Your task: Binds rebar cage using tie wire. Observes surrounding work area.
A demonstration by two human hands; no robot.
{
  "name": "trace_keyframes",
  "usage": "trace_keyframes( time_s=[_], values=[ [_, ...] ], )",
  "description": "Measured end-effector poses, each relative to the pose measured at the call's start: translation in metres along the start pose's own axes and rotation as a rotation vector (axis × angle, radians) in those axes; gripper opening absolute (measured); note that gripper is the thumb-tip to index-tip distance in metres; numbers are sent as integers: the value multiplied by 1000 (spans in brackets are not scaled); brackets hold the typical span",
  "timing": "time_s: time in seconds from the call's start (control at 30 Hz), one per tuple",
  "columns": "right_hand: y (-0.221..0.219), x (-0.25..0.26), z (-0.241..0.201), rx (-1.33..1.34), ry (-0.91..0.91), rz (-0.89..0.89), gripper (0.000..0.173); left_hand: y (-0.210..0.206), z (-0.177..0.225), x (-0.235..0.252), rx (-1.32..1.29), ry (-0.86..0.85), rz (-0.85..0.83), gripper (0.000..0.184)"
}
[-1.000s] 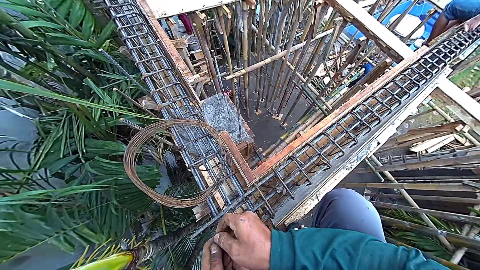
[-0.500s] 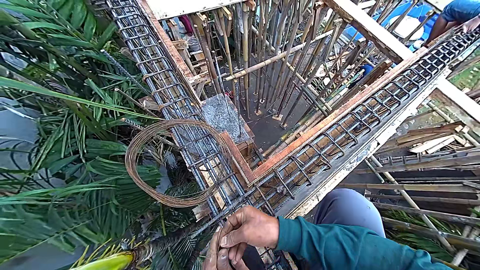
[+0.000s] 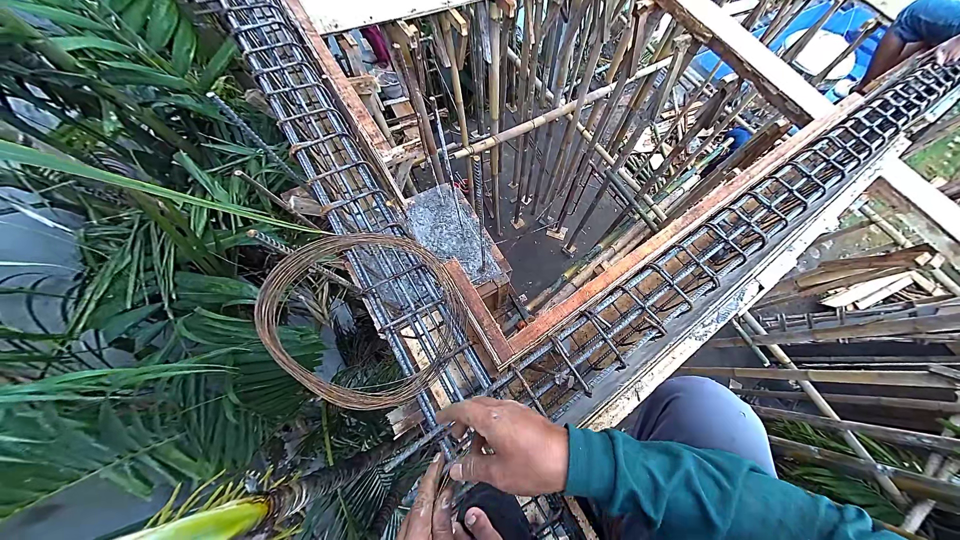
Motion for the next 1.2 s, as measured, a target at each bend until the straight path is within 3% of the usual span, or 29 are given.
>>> trace_keyframes(
  time_s=[0.17, 0.3, 0.4, 0.5, 0.87, 0.97, 1.07, 1.2],
  values=[
    [-3, -2, 2, -242, 274, -18, 26, 4, -3, 1, -59, -64, -42, 41],
    [-3, -6, 2, -304, 321, -39, 25, 9, -3, 0, -119, -95, -133, 40],
    [-4, -10, 2, -320, 341, -110, 37, 10, -5, -3, -166, -121, -208, 39],
    [-6, -13, 5, -325, 394, -199, 27, 10, -9, -6, -222, -141, -308, 38],
    [-27, -18, 19, -668, 256, -279, 15, -14, -21, -15, 19, -157, -496, 30],
    [-36, -22, 14, -678, 188, -373, 19, -21, -30, -20, 162, -233, -427, 22],
    [-43, -20, 16, -648, 247, -236, 29, -13, -42, -12, 206, 14, -449, 27],
    [-35, -11, 14, -719, 341, 0, 20, -6, -40, -9, -64, 447, -419, 34]
  ],
)
Point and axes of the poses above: each hand's wrist, its own x-axis towards the middle knuckle, its own y-axis out of the back of the hand, z = x × y, the point moved 3 cm from there along x, towards the middle knuckle, and after that the axes turned 1 degree about y, right-handed, at the moved point
